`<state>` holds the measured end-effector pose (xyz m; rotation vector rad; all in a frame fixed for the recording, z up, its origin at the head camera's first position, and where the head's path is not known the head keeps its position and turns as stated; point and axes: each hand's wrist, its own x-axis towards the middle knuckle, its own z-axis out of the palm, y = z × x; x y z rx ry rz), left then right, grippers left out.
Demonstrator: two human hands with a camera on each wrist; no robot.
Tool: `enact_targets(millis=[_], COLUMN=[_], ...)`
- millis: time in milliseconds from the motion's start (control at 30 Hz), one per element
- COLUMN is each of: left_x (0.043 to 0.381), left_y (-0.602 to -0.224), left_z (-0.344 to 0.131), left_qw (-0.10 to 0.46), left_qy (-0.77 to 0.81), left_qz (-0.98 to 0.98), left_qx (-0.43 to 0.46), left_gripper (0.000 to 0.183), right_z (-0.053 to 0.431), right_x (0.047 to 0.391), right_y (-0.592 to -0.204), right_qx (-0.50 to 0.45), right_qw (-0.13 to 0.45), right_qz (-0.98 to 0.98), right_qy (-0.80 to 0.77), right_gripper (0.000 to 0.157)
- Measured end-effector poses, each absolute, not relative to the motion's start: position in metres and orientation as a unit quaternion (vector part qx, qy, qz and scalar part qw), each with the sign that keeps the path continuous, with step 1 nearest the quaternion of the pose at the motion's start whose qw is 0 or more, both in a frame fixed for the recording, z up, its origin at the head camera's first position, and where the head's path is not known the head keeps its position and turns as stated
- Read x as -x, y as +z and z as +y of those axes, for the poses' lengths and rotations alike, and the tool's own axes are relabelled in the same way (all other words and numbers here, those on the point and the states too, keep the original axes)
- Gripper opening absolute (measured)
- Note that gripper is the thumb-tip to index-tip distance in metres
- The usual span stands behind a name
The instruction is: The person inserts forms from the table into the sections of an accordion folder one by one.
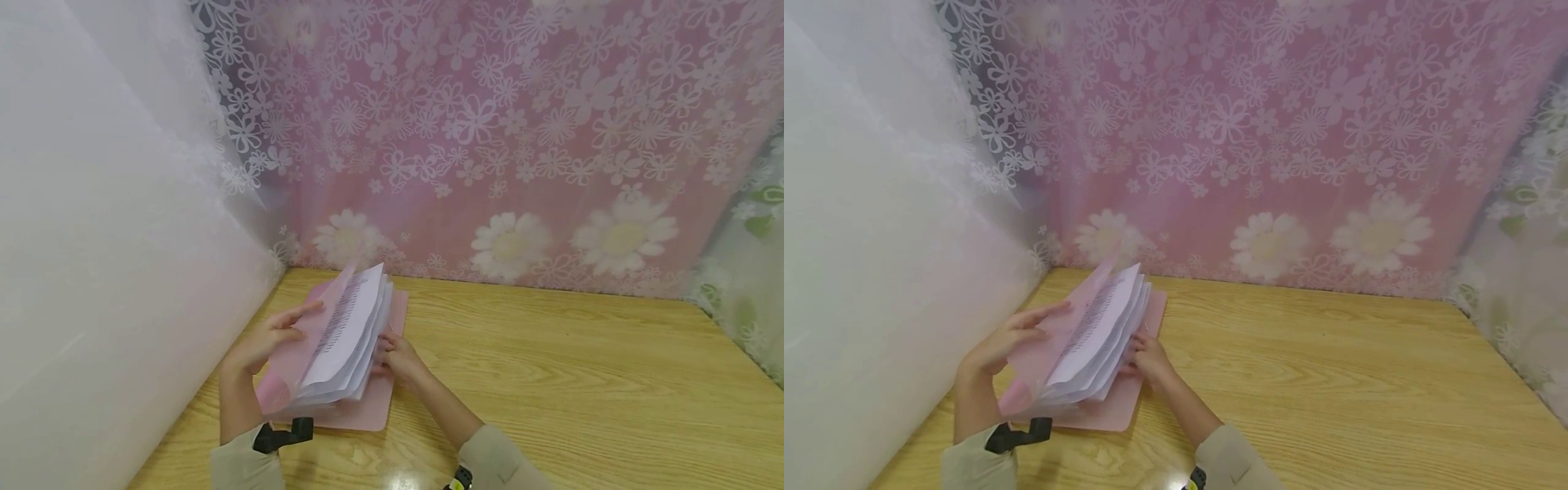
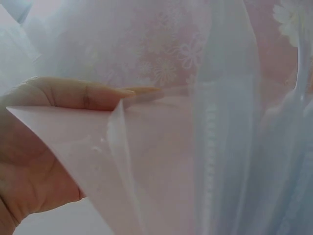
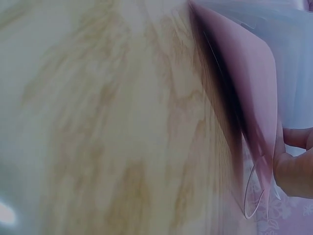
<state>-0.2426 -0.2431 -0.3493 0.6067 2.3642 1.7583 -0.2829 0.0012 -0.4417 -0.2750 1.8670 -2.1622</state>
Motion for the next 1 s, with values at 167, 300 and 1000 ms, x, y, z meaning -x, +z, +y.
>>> enact_targets(millis=[167, 300, 1000], left_x=[0.244, 0.244, 0.247], left_y=[-0.350, -0.350, -0.351], left_z=[-0.242, -0.242, -0.231], left_qw=[0.065, 0.061, 0.052], left_qy=[0.587, 0.583, 0.586], left_qz=[0.783, 0.786, 0.779], left_qx=[-0.196, -0.196, -0.218], left_gripper=[0.052, 0.052, 0.051], right_z=[0.009, 0.018, 0.045], right_x=[0.280, 0.277, 0.262], right_y=[-0.439, -0.438, -0.465], right_qx=[0.090, 0.082, 0.122], right_qw=[0.143, 0.147, 0.152], right_qz=[0.633, 0.638, 0.668], right_qy=[-0.756, -0.752, -0.718], right_gripper=[0.048, 0.044, 0.048])
